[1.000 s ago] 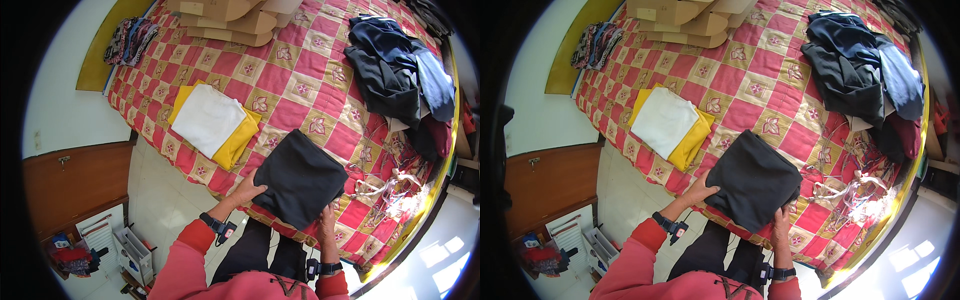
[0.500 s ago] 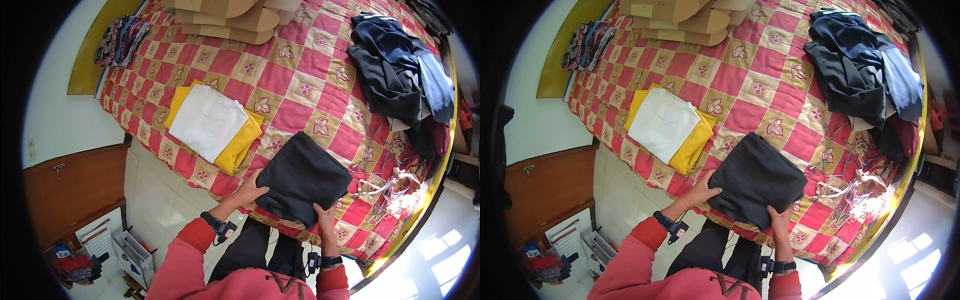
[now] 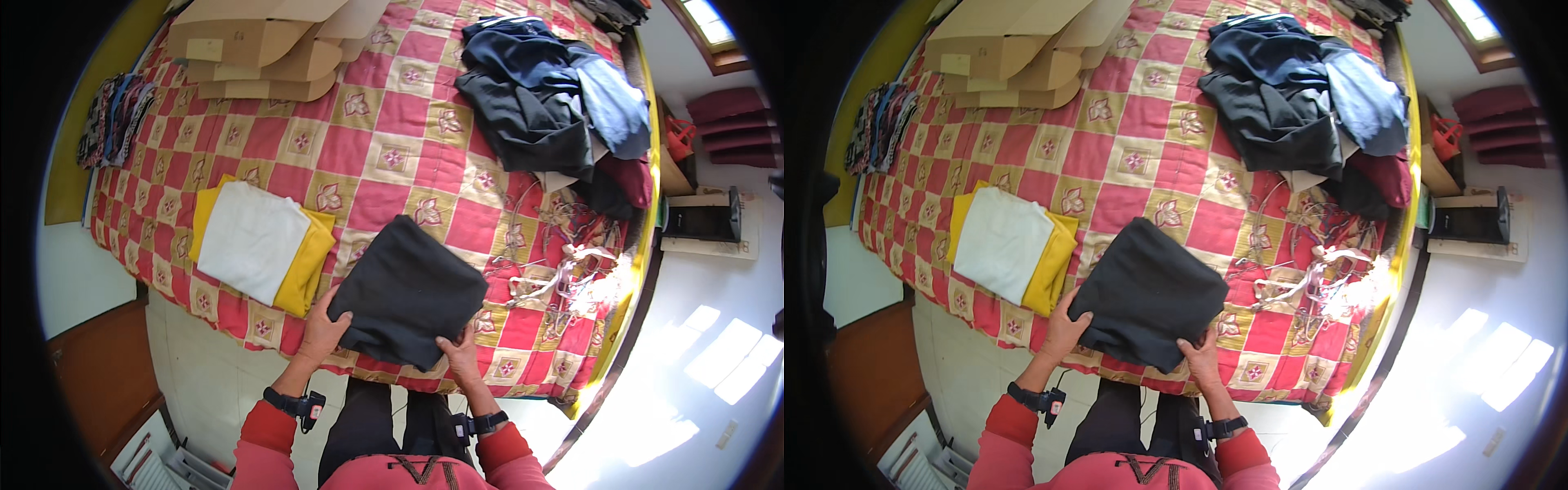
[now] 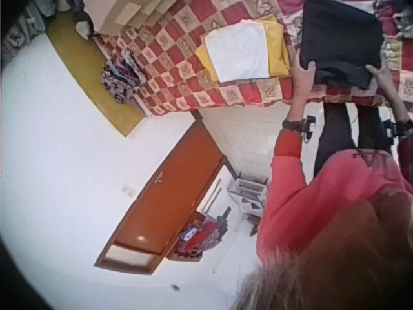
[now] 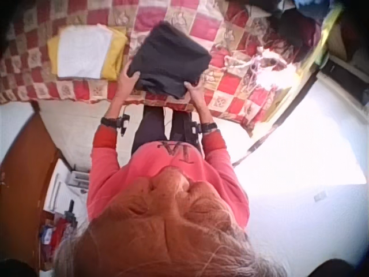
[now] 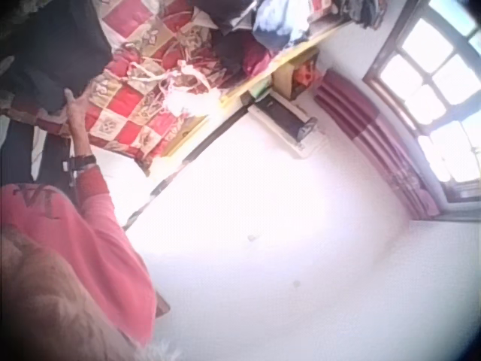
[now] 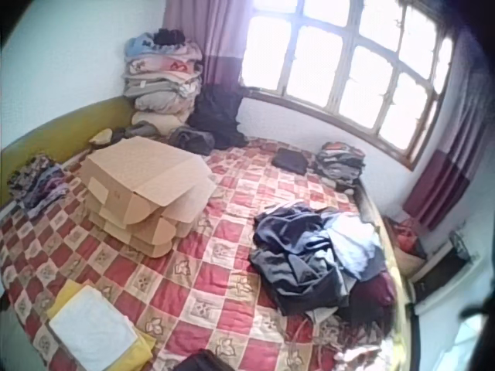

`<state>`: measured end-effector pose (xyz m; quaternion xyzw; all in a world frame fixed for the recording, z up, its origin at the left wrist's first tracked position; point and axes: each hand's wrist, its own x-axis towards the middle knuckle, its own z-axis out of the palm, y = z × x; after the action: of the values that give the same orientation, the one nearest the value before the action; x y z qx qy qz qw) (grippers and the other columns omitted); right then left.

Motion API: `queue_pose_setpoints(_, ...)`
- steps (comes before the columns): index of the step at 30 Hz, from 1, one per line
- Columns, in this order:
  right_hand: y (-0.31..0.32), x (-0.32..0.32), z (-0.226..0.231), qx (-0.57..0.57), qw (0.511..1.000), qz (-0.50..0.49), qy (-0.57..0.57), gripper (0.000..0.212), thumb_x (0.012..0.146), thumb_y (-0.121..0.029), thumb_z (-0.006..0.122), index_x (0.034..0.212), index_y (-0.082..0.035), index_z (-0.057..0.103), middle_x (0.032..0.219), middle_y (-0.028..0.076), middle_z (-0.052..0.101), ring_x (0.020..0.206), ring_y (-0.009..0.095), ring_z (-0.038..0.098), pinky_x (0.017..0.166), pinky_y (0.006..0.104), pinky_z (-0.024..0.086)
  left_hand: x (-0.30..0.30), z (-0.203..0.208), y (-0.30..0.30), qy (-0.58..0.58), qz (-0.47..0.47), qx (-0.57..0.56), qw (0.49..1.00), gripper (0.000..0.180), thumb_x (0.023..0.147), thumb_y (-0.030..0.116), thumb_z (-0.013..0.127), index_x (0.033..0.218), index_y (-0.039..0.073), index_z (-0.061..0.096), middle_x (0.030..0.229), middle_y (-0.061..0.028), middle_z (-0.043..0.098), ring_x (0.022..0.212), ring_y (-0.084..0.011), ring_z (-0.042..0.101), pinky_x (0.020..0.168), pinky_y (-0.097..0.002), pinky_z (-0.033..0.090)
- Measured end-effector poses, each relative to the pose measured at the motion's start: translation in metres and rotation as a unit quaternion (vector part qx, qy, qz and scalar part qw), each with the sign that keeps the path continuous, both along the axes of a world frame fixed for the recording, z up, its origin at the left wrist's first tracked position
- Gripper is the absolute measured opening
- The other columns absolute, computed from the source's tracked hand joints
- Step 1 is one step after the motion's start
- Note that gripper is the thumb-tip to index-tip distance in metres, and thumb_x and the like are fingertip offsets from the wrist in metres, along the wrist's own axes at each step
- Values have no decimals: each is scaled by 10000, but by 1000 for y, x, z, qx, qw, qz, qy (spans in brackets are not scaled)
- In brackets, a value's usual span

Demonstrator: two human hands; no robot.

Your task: The person folds a yellow long-sleeve shirt, a white t-shirt, and two pairs of black pants on a bed. Each item is smoothed, folded in half, then folded again into a compact rectangle and stacked on the bed.

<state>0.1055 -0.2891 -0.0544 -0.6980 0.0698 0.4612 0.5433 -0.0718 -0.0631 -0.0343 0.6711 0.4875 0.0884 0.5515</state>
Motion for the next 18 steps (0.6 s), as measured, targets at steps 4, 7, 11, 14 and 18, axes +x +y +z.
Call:
queue_pose_setpoints(4, 1, -2, -14, 13, 998, 57, -38, 638, 802, -2, 690, 1337, -1, 343, 1282, 131, 529, 1182, 216, 527, 1025, 331, 408, -8, -11, 7, 32, 47, -92, 994, 515, 790, 61, 650, 1279, -33, 519, 1094, -130, 648, 988, -190, 620, 900, -299, 475)
queue_pose_setpoints(7, 8, -10, -3, 54, 998, -3, 21, 614, 803, -12, 686, 1323, 17, 360, 1275, 129, 532, 1163, 220, 538, 1015, 333, 416, -18, 7, 9, -44, 88, -103, 990, 497, 807, 54, 633, 1281, -43, 519, 1098, -104, 645, 976, -163, 610, 886, -282, 476)
queue_pose_setpoints(11, 27, -17, 34, 97, 993, -26, 64, 543, 825, 27, 630, 1317, -30, 408, 1273, 111, 535, 1168, 194, 530, 1011, 326, 417, -14, 50, 23, -42, 111, -153, 981, 477, 821, 48, 636, 1271, -60, 521, 1090, -79, 629, 969, -124, 581, 897, -250, 457)
queue_pose_setpoints(14, 49, -26, 67, 169, 984, 3, 53, 541, 835, 48, 615, 1321, -28, 392, 1266, 107, 531, 1176, 190, 522, 1022, 332, 408, -21, 92, 51, -93, 121, -151, 977, 470, 814, 41, 633, 1262, -57, 531, 1091, -74, 632, 973, -114, 577, 902, -243, 454)
queue_pose_setpoints(18, 93, -41, 97, 247, 966, 48, 51, 569, 844, 55, 615, 1345, -24, 358, 1286, 105, 510, 1201, 190, 500, 1043, 334, 386, -43, 137, 96, -91, 124, -71, 986, 457, 813, 51, 617, 1252, -53, 543, 1094, -78, 635, 972, -121, 587, 901, -254, 461)
